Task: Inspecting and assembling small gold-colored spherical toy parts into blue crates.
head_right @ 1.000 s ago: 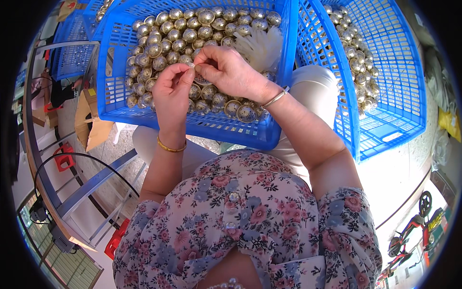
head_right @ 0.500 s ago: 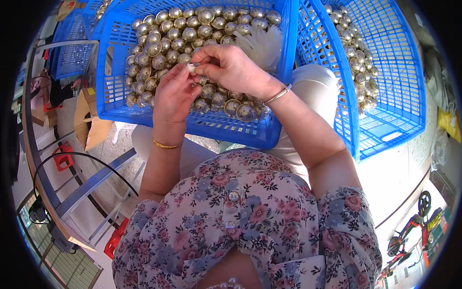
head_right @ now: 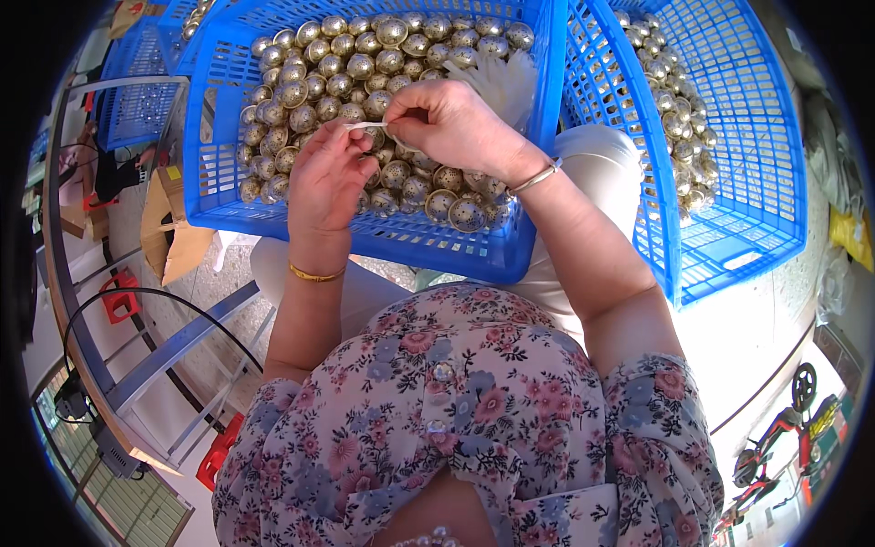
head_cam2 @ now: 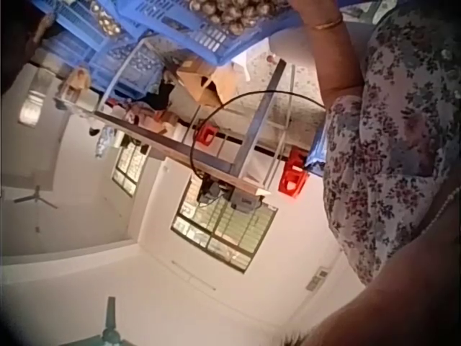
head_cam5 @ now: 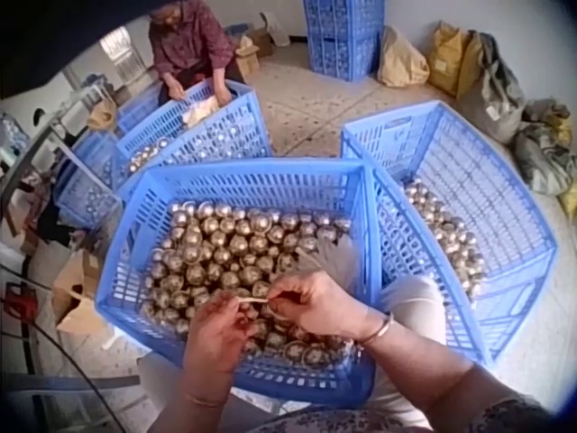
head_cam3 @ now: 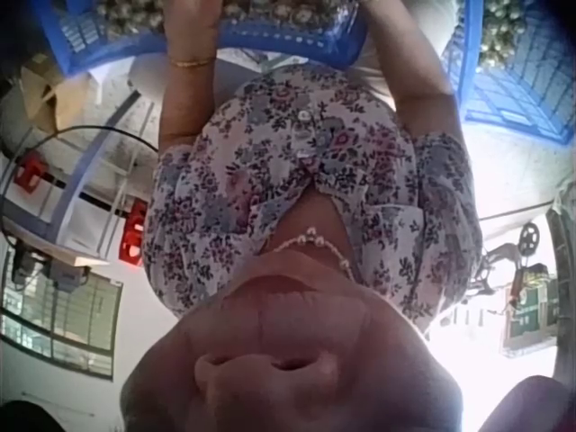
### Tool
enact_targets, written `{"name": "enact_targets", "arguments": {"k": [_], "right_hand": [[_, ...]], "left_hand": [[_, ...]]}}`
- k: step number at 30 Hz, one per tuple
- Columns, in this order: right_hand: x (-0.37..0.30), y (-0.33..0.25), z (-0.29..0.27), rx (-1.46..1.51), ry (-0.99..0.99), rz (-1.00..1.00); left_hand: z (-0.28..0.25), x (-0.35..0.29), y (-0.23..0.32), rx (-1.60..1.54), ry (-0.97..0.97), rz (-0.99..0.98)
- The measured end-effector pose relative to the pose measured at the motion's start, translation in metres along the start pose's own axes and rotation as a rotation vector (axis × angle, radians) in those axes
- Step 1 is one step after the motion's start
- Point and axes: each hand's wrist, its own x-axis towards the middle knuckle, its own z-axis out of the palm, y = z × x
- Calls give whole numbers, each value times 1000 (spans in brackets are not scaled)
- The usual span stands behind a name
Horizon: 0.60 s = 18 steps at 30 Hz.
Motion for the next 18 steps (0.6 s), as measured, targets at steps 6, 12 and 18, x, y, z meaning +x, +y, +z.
{"name": "enact_targets", "arguments": {"k": [6,12,18], "right_hand": [[0,-3,-6,-79,12,33],[-1,-1,-6,-144,8,-39],[-4,-7,-5,-187,-51,-108]], "left_hand": [[2,-1,0,204,9,102],[12,-6,5,631,-72,437],[12,-1,9,1298,-132,785]]}}
